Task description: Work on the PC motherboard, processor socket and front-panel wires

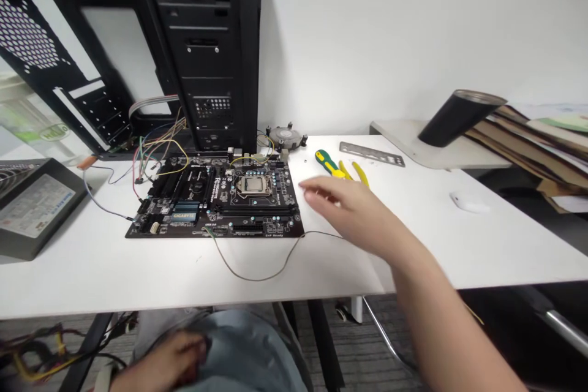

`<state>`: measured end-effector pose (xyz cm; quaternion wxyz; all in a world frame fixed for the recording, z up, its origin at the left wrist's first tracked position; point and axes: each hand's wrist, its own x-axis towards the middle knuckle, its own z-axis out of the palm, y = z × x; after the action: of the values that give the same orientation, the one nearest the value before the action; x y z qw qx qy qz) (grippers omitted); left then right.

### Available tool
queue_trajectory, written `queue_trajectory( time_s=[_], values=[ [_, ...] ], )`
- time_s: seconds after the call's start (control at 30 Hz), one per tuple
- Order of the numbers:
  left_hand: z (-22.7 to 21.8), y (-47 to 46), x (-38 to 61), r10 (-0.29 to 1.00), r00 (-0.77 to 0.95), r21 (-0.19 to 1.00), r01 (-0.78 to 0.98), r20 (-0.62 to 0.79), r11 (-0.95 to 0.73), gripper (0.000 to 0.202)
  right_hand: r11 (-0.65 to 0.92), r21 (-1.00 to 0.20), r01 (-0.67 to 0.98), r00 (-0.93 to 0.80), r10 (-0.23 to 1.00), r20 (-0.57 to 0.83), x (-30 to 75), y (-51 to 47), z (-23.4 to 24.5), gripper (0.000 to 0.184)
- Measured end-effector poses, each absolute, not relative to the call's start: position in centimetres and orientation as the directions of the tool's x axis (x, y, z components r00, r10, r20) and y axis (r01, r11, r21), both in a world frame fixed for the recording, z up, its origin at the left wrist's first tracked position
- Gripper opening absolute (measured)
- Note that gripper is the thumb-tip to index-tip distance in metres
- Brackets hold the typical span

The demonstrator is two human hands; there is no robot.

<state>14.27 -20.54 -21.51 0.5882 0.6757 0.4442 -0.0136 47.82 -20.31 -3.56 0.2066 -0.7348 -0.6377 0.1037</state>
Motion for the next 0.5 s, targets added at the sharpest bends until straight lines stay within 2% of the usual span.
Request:
queue_trajectory(
  time_s=[0.03, 0.1, 0.17, 0.23, 0.27, 0.4, 0.5],
  values=[
    [-21.1, -20.3, 13.9, 0.587, 0.606, 0.78, 0.621, -0.536, 0.071, 0.041, -0.184, -0.34, 0.922, 0.24, 0.962, 0.131, 48.3, -18.6, -3.5, 0.041],
    [-20.2, -20.2, 13.6, 0.594, 0.603, 0.775, 0.63, -0.533, 0.056, 0.032, -0.314, -0.088, 0.945, 0.32, 0.945, 0.067, 48.9, -16.0, -4.3, 0.042],
    [-19.3, -20.5, 14.0, 0.563, 0.626, 0.749, 0.663, -0.54, -0.02, 0.038, -0.357, 0.069, 0.931, 0.36, 0.933, -0.026, 49.1, -14.8, -5.6, 0.043],
    [-18.5, -21.0, 15.0, 0.515, 0.667, 0.708, 0.69, -0.538, -0.154, 0.055, -0.355, 0.104, 0.929, 0.363, 0.929, -0.069, 49.2, -14.3, -6.6, 0.043],
    [-18.0, -21.1, 15.6, 0.499, 0.685, 0.686, 0.693, -0.531, -0.223, 0.057, -0.349, 0.098, 0.932, 0.356, 0.932, -0.066, 49.2, -14.2, -6.9, 0.042],
    [-14.4, -20.8, 17.8, 0.469, 0.757, 0.604, 0.65, -0.456, -0.461, 0.027, -0.32, 0.074, 0.945, 0.322, 0.947, -0.017, 49.7, -13.6, -7.3, 0.038],
    [-9.6, -19.9, 18.8, 0.365, 0.829, 0.501, 0.55, -0.424, -0.668, 0.023, -0.302, 0.034, 0.953, 0.302, 0.953, 0.014, 50.4, -13.0, -7.5, 0.031]
  ],
)
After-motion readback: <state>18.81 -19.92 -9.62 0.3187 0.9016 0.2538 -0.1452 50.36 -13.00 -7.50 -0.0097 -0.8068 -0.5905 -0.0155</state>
